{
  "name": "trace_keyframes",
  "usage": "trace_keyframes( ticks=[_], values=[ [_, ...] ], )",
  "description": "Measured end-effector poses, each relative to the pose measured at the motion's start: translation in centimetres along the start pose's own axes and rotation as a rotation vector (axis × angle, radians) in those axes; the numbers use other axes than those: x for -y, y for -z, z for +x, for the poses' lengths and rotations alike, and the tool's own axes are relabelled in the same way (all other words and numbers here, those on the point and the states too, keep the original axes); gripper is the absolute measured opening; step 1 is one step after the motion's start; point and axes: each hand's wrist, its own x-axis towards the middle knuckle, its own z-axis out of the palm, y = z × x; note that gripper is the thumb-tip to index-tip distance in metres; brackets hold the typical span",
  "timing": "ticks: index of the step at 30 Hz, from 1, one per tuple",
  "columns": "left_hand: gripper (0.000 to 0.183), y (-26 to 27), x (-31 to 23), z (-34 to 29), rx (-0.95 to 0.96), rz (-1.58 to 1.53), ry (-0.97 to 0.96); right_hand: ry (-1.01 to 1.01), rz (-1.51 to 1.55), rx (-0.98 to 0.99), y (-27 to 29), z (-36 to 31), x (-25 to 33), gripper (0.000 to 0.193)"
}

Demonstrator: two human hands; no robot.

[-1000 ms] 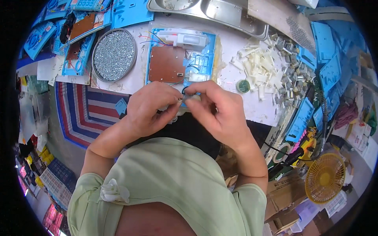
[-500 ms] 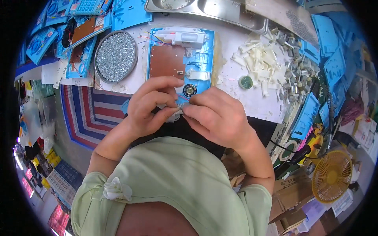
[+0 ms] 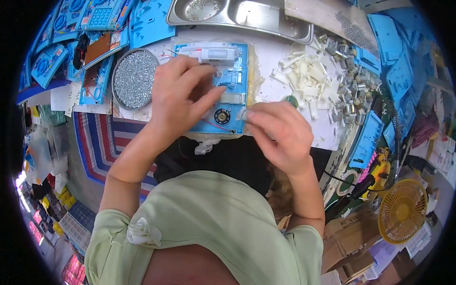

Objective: Assembling and soldering internal components of an electronic device within a blue plastic casing.

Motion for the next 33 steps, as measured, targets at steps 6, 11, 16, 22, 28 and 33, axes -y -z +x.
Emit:
trace_keyframes(
  ticks=[6, 11, 16, 22, 28, 33],
  values=[
    [0.022, -1.1, 0.0, 0.3, 0.105, 0.173, -0.181, -0.226, -0.023, -0.092, 0.7, -0.4, -1.2, 0.035],
    [0.028, 0.5, 0.3, -2.6, 0.156, 0.033, -0.220, -0.462, 0.041, -0.011, -0.8, 1.1, -1.9, 0.027],
    [0.031, 0.5, 0.3, -3.7, 0.173, 0.030, -0.170, -0.238, -0.179, 0.193, -2.1, 3.9, -3.4, 0.027],
    [0.027, 2.4, 0.7, -3.0, 0.275, -0.260, -0.089, -0.255, -0.301, 0.215, -2.6, 4.5, -3.0, 0.025],
    [0.038, 2.9, 4.3, -1.8, -0.268, 0.027, 0.251, -0.230, -0.379, 0.255, -2.1, 5.5, -2.6, 0.025],
    [0.036, 2.7, 5.6, -1.0, -0.086, -0.063, 0.257, -0.139, -0.386, 0.154, -1.8, 6.9, -1.8, 0.020]
  ],
)
